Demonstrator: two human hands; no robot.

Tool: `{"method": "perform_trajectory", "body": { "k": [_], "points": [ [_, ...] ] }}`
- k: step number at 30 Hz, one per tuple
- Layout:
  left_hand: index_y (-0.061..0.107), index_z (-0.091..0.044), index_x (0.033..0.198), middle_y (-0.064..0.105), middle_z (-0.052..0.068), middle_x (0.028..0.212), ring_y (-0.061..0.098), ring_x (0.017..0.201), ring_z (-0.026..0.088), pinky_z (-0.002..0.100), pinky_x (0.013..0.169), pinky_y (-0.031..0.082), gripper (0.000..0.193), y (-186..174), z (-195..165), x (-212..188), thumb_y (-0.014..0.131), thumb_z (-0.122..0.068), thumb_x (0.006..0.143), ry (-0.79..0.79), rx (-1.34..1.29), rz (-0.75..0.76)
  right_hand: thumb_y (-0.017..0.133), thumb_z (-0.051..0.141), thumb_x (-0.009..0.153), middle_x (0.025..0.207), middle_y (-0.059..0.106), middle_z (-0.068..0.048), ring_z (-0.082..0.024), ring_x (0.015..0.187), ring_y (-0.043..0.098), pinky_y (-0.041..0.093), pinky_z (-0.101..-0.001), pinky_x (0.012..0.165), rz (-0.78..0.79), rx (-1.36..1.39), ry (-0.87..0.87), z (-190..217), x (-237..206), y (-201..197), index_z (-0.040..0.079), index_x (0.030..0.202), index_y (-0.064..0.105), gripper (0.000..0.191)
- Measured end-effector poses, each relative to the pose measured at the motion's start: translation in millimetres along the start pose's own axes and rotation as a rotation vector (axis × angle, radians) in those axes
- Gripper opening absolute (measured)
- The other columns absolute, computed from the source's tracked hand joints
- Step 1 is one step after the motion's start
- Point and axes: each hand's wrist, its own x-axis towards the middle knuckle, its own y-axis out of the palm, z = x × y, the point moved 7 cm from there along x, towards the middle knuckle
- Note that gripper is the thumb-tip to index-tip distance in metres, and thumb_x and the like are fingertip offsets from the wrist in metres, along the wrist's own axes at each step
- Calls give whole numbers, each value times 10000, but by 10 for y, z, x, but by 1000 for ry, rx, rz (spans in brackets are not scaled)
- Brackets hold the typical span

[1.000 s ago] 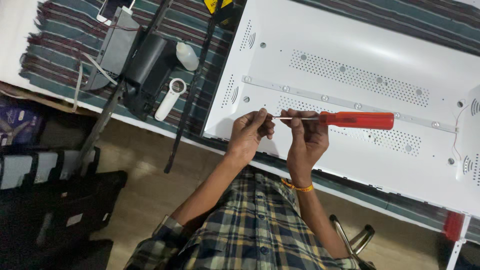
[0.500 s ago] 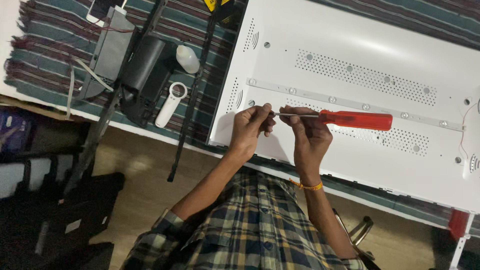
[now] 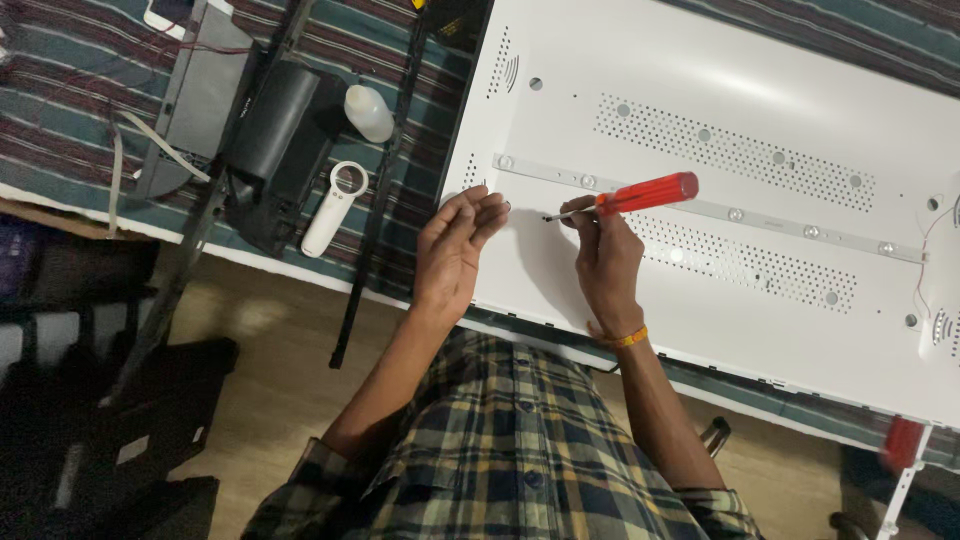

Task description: The person aligns a metal mounting rail inside a white perforated enclosure, then uses a red-handled screwdriver to drive screws into the enclosure at several positions. The person later uses a black marker to mark points on the enclosure surface. The task ends with the person sitting on a chair.

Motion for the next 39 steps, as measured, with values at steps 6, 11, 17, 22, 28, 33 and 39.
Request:
{"method": "perform_trajectory", "body": {
  "k": [6, 11, 17, 22, 28, 33, 39],
  "points": [
    [607, 61, 1238, 722, 171, 1083, 724, 980, 225, 362, 946, 605, 313, 113, -9, 36, 597, -203, 1072, -35, -9, 2, 595, -54, 1033, 934, 731, -109, -211, 854, 770, 599, -313, 713, 21, -15, -11, -80, 33, 89, 16, 1115, 644, 119],
    [631, 37, 1220, 726, 164, 1071, 728, 970, 216, 356, 935, 615, 302, 136, -44, 58, 596, -223, 1071, -41, 48, -12, 572, -65, 1035, 969, 728, -118, -219, 876, 764, 610, -311, 736, 29, -2, -64, -59, 48, 122, -7, 1155, 613, 140],
    [635, 34, 1220, 728, 164, 1070, 728, 976, 217, 359, 934, 612, 300, 148, -112, 78, 591, -224, 1073, -18, 49, -8, 589, -74, 1019, 986, 734, -134, -246, 882, 763, 593, -330, 726, 120, -16, -55, -30, 63, 140, 1, 1127, 631, 138],
    [635, 38, 1217, 724, 169, 1078, 730, 973, 217, 355, 929, 615, 309, 129, -118, 110, 594, -230, 1067, -15, 44, -23, 690, -4, 981, 954, 741, -131, -245, 846, 759, 584, -338, 709, 93, -79, -60, -45, 107, 127, 16, 1087, 669, 110],
    [623, 51, 1223, 723, 181, 1071, 730, 947, 228, 361, 903, 618, 330, 173, -61, 134, 619, -241, 1068, -28, 30, 11, 764, 36, 935, 1048, 744, -114, -221, 901, 758, 601, -327, 761, 80, 23, -70, -55, 186, 134, 15, 1103, 676, 191],
    [615, 48, 1235, 724, 175, 1081, 734, 964, 227, 358, 910, 618, 330, 170, -31, 133, 601, -235, 1066, -52, 29, 16, 875, 101, 844, 977, 734, -95, -216, 843, 739, 588, -329, 719, -1, -91, -25, -82, 193, 97, 28, 962, 712, 214],
    [623, 45, 1232, 716, 174, 1089, 729, 979, 233, 367, 917, 616, 317, 199, -17, 142, 588, -231, 1079, -45, 39, 36, 755, 35, 976, 993, 782, -70, -169, 883, 765, 603, -303, 781, 34, 16, -50, -87, 126, 141, 48, 1116, 758, 140]
  ]
}}
